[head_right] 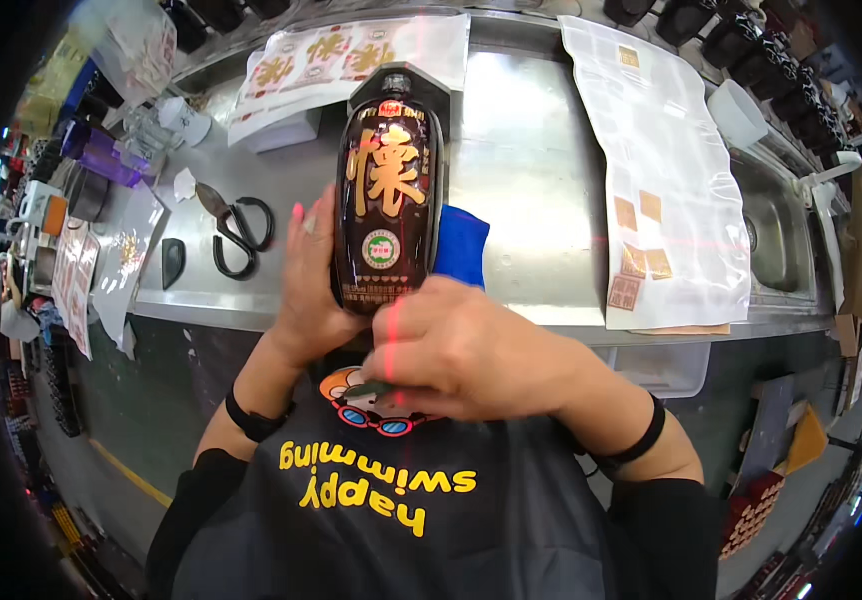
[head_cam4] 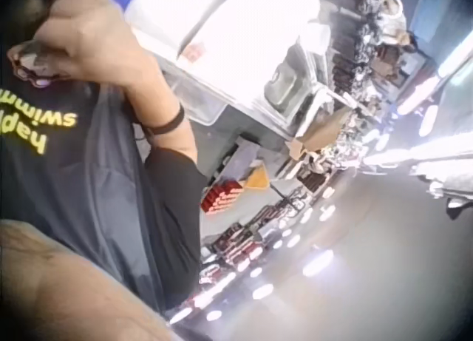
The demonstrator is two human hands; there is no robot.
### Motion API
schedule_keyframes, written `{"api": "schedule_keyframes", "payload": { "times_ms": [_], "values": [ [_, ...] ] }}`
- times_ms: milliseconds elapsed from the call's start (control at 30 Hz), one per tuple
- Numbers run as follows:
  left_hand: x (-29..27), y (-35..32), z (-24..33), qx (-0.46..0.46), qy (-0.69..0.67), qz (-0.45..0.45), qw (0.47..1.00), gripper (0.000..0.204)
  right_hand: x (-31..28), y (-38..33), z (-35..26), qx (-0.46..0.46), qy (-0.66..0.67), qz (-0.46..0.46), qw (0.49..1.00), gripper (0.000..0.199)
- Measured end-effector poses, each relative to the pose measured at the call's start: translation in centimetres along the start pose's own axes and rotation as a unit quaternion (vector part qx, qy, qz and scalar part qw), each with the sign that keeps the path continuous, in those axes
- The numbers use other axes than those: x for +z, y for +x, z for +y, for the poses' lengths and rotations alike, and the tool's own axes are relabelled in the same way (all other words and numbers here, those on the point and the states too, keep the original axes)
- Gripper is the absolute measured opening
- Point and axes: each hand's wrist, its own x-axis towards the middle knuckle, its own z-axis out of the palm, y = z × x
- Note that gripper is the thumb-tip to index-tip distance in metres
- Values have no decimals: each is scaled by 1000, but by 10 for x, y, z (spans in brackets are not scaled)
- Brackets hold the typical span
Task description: Applying decorative and brand labels to dark glass liquor bottles on a production line.
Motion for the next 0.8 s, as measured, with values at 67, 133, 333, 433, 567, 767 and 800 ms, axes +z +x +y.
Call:
{"api": "schedule_keyframes", "payload": {
  "times_ms": [67,133,333,433,567,767,800],
  "values": [
    [0,0,0,-2,-15,7,1000,119,5,-13,5,29,-127,98,987,30],
    [-3,-1,-1,0,-34,-4,999,120,10,-26,8,75,-240,95,963,31],
    [-7,0,-5,-90,-351,-91,928,116,15,-52,8,227,154,128,953,24],
    [-1,0,-3,-122,-427,-80,893,102,25,-54,13,353,258,239,867,26],
    [2,-1,-6,-131,-419,-89,894,95,39,-61,23,361,230,258,866,26],
    [-11,1,11,-76,-345,-29,935,88,40,-63,25,360,212,256,872,26],
    [-14,0,18,-16,-243,26,970,85,40,-62,25,354,190,259,878,27]
  ]
}}
